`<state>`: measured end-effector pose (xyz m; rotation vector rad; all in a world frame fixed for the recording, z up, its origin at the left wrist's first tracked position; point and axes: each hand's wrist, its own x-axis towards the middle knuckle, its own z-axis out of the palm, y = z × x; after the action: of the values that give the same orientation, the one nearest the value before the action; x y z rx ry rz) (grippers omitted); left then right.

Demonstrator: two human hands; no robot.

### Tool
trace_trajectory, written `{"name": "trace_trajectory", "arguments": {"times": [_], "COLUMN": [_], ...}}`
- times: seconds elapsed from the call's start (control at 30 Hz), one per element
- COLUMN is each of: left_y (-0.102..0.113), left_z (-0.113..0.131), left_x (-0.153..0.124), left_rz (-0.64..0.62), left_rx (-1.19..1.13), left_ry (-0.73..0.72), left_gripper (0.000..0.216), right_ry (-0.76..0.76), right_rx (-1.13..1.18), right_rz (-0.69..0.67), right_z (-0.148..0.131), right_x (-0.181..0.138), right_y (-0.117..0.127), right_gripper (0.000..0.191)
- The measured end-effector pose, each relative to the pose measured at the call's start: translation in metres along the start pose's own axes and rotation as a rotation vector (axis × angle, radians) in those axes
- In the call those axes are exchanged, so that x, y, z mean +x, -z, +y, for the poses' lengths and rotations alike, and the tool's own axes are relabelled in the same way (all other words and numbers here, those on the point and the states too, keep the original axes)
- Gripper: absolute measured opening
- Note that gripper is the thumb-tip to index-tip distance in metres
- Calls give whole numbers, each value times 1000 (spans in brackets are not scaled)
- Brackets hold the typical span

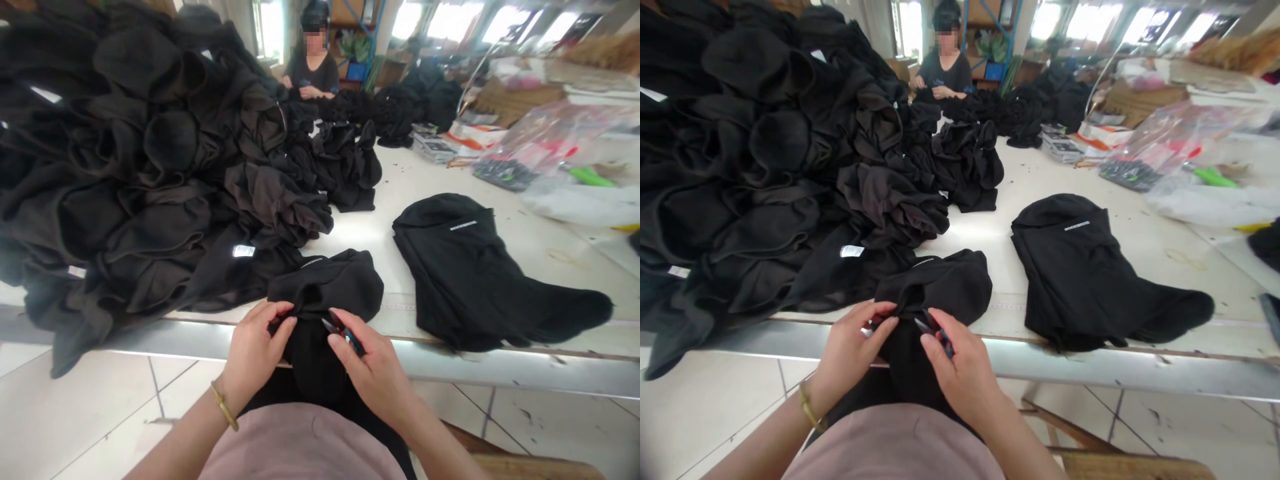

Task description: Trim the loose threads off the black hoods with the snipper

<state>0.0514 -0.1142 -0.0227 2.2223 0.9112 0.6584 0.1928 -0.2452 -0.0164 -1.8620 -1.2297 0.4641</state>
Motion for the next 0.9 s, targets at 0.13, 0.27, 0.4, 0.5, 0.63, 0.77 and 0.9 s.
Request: {"name": "trace_trajectory", "arguments": {"times": [0.13,0.27,0.4,0.5,0.63,0.77,0.9], "left_y": [-2,-4,-9,-11,-10,-6,-4], "left_z": [7,16,17,16,18,22,25], "left_x": [4,2,-1,-1,0,0,1], "left_rz": [-48,-124,-165,-145,-150,-154,-176], "left_rx": [-221,-564,-790,-897,-943,-932,-951], "left_ry": [208,346,388,420,431,440,475], "left_gripper": [17,16,18,27,31,29,30], "right_ry": [104,150,203,232,194,184,249], "right_rx": [-168,-302,-418,-468,-400,-368,-448], "right_rz": [7,67,82,74,59,76,89], "right_z": [-4,-9,-13,-14,-16,-14,-11], "right_x": [0,0,2,3,2,-3,-4], "right_y": [-20,-22,-20,-20,-16,-13,-17], "right_gripper": [34,32,30,29,25,24,29]}}
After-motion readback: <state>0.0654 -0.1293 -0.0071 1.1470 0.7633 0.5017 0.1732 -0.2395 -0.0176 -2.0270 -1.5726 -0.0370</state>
